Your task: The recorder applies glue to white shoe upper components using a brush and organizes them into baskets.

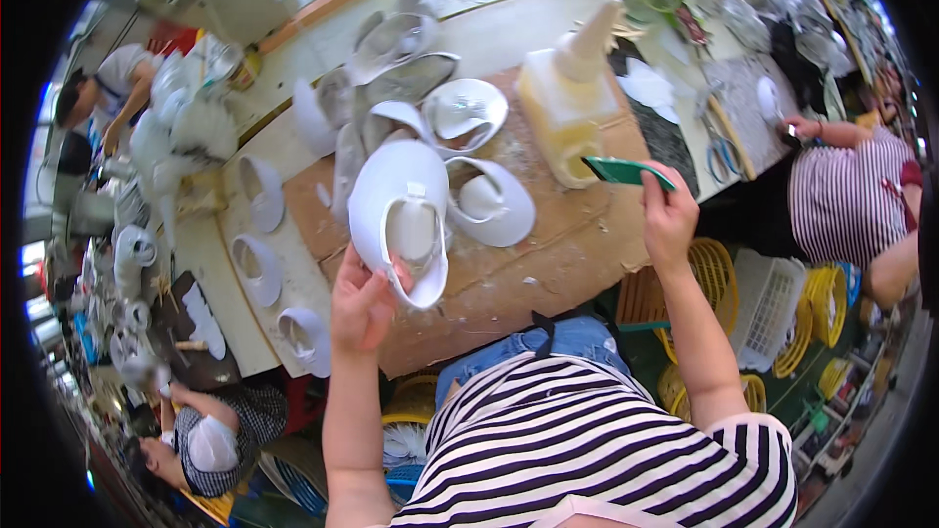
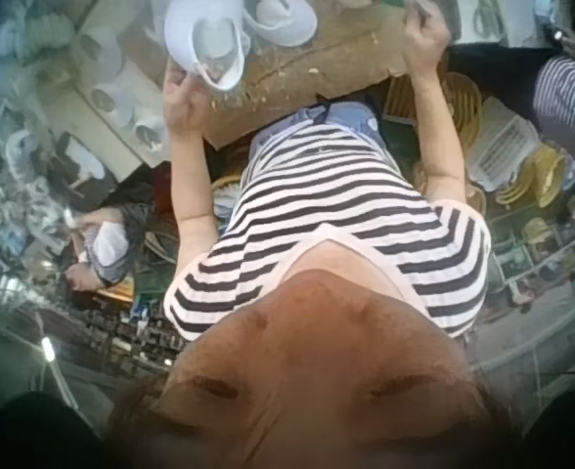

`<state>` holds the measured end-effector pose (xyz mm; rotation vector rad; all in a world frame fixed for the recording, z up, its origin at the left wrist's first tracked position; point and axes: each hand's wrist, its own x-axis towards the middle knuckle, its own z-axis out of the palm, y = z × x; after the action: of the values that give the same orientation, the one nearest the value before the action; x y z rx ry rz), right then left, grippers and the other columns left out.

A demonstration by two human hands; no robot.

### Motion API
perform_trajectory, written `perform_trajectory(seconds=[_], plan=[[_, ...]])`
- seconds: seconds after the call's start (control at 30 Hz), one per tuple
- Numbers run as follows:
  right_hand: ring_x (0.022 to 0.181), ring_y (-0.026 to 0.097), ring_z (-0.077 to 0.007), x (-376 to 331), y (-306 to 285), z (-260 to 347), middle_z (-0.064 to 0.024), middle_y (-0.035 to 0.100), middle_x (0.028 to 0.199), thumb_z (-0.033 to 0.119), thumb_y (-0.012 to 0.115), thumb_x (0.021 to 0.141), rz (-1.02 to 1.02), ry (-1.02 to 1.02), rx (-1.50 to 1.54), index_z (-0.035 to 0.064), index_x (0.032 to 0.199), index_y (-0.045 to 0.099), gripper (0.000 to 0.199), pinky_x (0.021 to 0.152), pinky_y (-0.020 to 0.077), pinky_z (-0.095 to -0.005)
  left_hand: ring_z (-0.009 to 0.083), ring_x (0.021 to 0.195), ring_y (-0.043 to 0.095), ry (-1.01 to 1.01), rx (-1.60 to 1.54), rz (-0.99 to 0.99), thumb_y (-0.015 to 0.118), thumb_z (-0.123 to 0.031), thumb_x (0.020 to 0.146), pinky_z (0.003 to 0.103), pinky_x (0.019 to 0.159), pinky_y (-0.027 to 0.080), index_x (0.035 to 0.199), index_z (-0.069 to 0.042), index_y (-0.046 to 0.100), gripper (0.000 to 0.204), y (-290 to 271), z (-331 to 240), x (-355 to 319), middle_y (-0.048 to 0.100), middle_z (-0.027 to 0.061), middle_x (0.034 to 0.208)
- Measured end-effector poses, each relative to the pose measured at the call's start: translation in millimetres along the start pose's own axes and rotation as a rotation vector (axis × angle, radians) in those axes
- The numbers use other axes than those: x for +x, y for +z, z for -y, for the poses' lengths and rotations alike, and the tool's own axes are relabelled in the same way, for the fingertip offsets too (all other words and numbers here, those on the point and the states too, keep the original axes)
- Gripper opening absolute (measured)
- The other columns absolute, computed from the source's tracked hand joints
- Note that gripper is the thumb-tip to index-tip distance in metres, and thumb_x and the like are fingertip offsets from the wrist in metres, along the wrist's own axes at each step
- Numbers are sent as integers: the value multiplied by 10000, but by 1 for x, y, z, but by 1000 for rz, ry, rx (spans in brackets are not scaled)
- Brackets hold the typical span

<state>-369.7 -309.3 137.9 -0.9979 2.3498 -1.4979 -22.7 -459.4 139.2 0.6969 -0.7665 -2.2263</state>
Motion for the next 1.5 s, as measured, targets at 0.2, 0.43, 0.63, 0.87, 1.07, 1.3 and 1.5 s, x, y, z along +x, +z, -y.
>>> perform_trajectory(seconds=[0.2, 0.43, 0.63, 0.87, 1.07, 1.3, 1.5], plan=[[739, 628, -237, 17, 6, -38, -130, 652, 875, -33, 618, 868, 148, -246, 4, 15, 1017, 670, 165, 658, 485, -310, 205, 824, 588, -148, -189, -43, 510, -229, 1007, 336, 702, 488, 1283, -62, 492, 323, 48, 61, -7, 607, 114, 1029], [889, 659, -312, 15, 1, -50, -157, 669, 964, -67, 619, 824, 188, -417, -10, 24, 1054, 670, 252, 733, 521, -356, 210, 931, 601, -114, -196, -121, 481, -167, 1011, 342, 728, 553, 1347, -41, 458, 360, 67, 78, -4, 579, 113, 1254], [888, 655, -316, 14, -7, -57, -154, 672, 974, -83, 610, 807, 223, -420, -20, 31, 1058, 672, 283, 746, 522, -357, 201, 982, 597, -123, -251, -129, 473, -139, 1007, 331, 719, 567, 1404, -39, 411, 414, 73, 90, -5, 505, 113, 1390], [806, 646, -277, 19, -12, -63, -126, 669, 926, -33, 600, 870, 204, -411, -1, 21, 1027, 666, 179, 690, 514, -328, 208, 996, 595, -116, -267, -118, 454, -131, 1007, 329, 696, 564, 1405, -34, 408, 412, 80, 99, -5, 499, 126, 1392], [620, 597, -89, 14, -28, -69, -43, 659, 781, 126, 598, 958, 273, 447, 409, -6, 936, 649, 144, 563, 479, -227, 211, 980, 600, -120, -277, -99, 462, -118, 998, 324, 684, 553, 1385, -17, 420, 402, 82, 102, -5, 522, 125, 1355], [657, 631, -96, -9, -4, 1, -54, 661, 789, 152, 583, 974, 329, 373, 687, -43, 1000, 641, 205, 585, 517, -236, 181, 923, 608, -177, -83, -65, 482, -118, 987, 298, 701, 517, 1366, -40, 439, 389, 95, 116, 2, 618, 117, 1149], [684, 626, -117, -15, -18, 29, -65, 643, 816, 50, 574, 958, 476, -83, 468, -30, 1031, 658, 137, 605, 502, -241, 170, 992, 610, -154, 33, -87, 468, -202, 1014, 331, 881, 499, 1345, -60, 459, 360, 105, 116, 6, 632, 83, 1075]])
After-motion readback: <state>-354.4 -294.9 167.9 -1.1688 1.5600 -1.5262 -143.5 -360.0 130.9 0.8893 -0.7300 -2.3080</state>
